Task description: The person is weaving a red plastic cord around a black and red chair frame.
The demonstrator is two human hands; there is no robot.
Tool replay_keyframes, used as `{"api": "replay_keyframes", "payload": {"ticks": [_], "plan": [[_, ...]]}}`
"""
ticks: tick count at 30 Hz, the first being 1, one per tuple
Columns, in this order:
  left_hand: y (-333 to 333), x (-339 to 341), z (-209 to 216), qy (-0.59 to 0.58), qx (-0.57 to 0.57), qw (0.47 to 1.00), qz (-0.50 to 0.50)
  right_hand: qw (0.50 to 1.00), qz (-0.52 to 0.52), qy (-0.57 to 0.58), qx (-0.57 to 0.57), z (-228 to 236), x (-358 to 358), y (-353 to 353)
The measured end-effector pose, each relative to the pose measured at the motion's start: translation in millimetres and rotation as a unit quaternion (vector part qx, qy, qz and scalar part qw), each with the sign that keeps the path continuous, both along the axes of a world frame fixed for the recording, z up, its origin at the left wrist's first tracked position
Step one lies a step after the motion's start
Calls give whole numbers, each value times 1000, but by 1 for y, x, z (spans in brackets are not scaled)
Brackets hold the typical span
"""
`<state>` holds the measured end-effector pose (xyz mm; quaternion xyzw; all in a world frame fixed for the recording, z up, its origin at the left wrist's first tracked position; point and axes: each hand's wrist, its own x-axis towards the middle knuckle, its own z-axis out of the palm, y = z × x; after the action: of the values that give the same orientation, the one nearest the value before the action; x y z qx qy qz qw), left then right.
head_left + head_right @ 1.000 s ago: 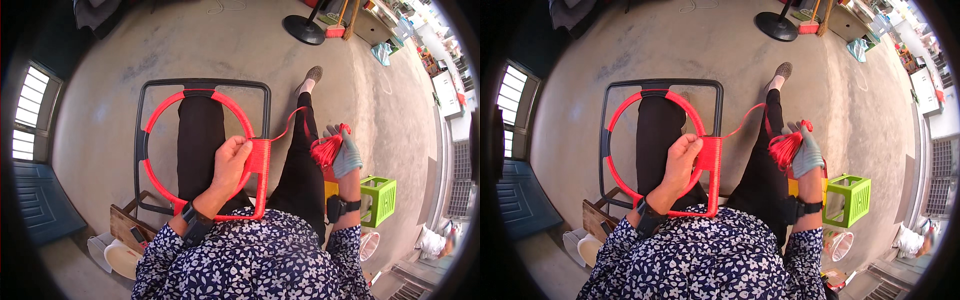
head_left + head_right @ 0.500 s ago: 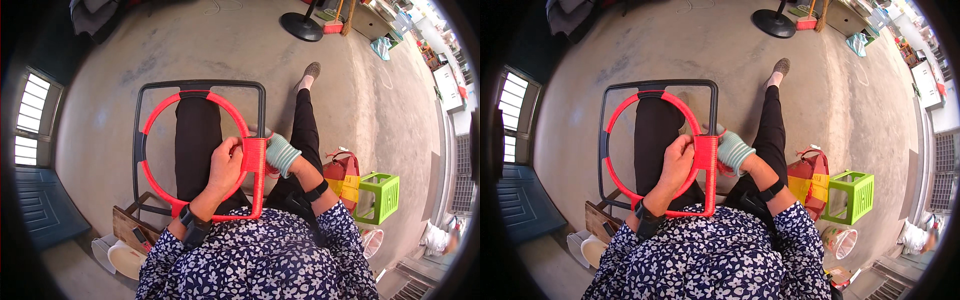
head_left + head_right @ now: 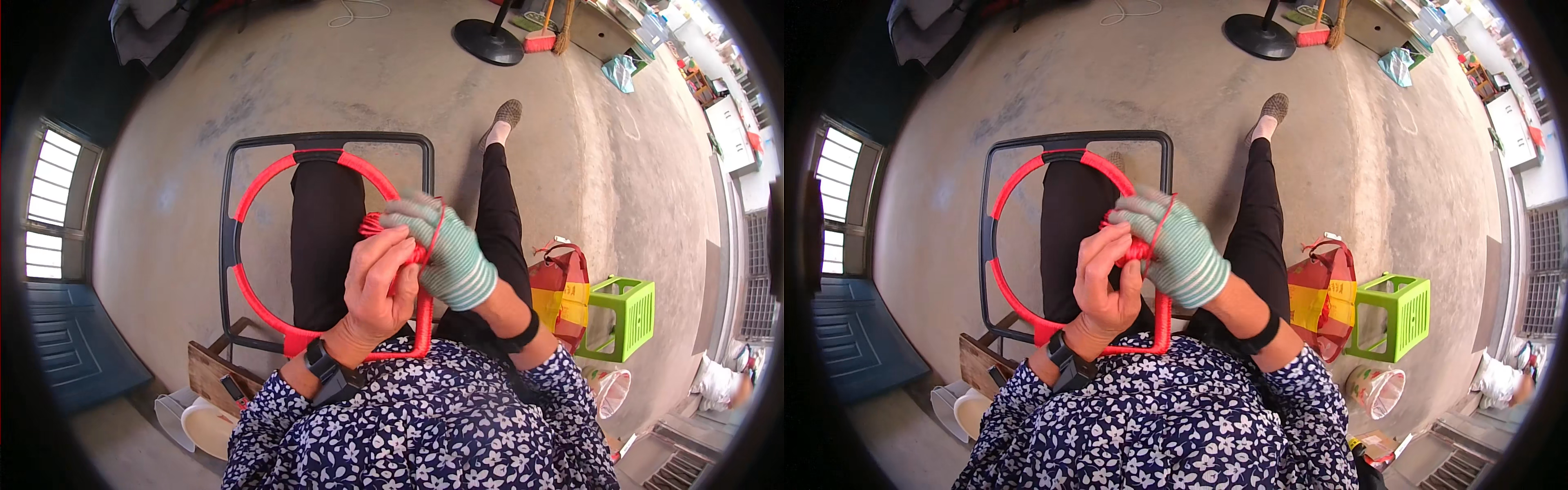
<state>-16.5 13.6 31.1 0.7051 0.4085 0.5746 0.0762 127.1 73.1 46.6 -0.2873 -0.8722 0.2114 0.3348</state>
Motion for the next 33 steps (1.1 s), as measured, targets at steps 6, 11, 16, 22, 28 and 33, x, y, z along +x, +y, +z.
{"api": "replay_keyframes", "payload": {"ticks": [6, 11, 16, 22, 28, 33], "plan": [[8, -1, -29, -111, -181, 973, 95, 856, -209, 344, -325, -6, 25, 2], [12, -3, -46, -279, -429, 859, -18, 898, -191, -366, -152, -1, 70, 26], [14, 1, -41, -277, -431, 858, -19, 886, -300, -320, -153, -46, 98, 48], [15, 4, -34, -120, -355, 925, 65, 793, -300, 218, -483, -36, 23, 60], [18, 0, -39, -48, -290, 950, 102, 777, -251, 251, -519, -45, -4, 67], [22, -4, -43, -29, -253, 964, 81, 787, -270, 264, -488, -54, -5, 60]]}}
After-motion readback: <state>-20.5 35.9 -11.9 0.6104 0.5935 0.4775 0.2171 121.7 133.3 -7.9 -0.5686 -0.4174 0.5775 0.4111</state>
